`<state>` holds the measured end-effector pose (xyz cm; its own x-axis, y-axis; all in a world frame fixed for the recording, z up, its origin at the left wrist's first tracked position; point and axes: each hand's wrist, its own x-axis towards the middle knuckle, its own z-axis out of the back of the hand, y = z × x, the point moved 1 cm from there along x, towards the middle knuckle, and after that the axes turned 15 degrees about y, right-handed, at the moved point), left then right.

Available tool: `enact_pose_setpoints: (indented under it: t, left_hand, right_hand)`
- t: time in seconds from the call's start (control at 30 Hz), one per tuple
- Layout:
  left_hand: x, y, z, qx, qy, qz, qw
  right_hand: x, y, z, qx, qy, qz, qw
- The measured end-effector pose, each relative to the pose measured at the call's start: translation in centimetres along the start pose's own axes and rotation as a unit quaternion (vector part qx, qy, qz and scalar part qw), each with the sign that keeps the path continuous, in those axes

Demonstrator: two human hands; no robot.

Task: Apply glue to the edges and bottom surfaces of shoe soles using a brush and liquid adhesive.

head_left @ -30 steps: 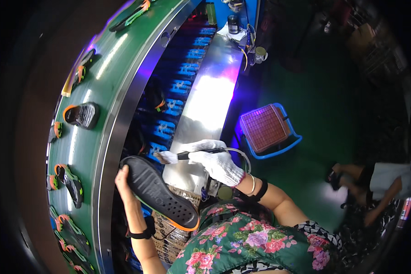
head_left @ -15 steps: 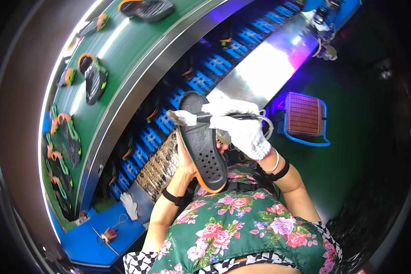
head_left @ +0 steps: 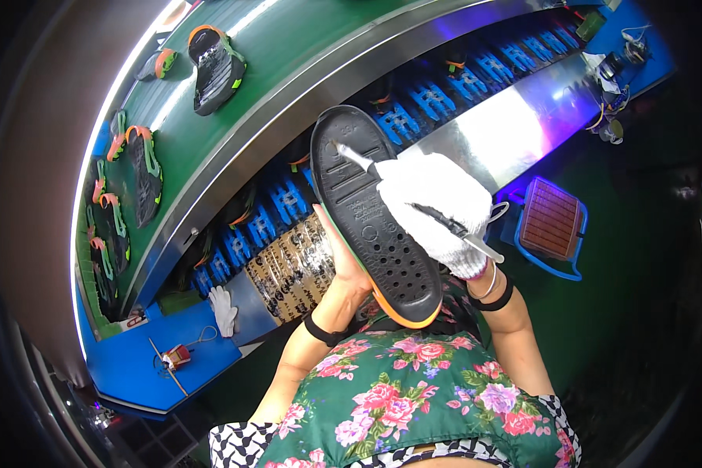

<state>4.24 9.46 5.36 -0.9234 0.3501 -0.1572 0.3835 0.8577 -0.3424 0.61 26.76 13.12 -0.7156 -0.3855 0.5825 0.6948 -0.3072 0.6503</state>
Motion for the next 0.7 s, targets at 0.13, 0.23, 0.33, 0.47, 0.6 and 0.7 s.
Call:
enact_pose_setpoints:
  t: [0.13,0.23,0.33,0.47,0.6,0.7]
  left_hand:
    - [-0.5,0.8,-1.6,0.152,-0.051,-0.001,0.987]
    - [-0.8,1.7,-0.9,0.222,-0.041,-0.009,0.974]
    - [-1.4,2.1,0.2,0.212,-0.043,0.046,0.975]
    - [-1.7,1.9,3.3,0.177,-0.011,0.001,0.984]
    - [-2.3,2.7,3.9,0.199,-0.024,-0.015,0.98]
    - [-2.4,2.7,5.6,0.158,0.037,0.005,0.987]
  right_hand:
    - [0.4,0.2,0.3,-0.046,0.026,0.017,0.998]
    - [-0.5,1.1,-1.0,-0.038,0.061,-0.006,0.997]
    - [-4.1,0.3,-4.0,0.062,0.109,-0.054,0.991]
    - [-4.2,1.3,-3.7,0.142,0.045,-0.004,0.989]
    - [-4.6,1.8,-3.9,0.065,0.056,0.011,0.996]
    - [-3.5,2.7,-4.9,0.261,0.009,-0.064,0.963]
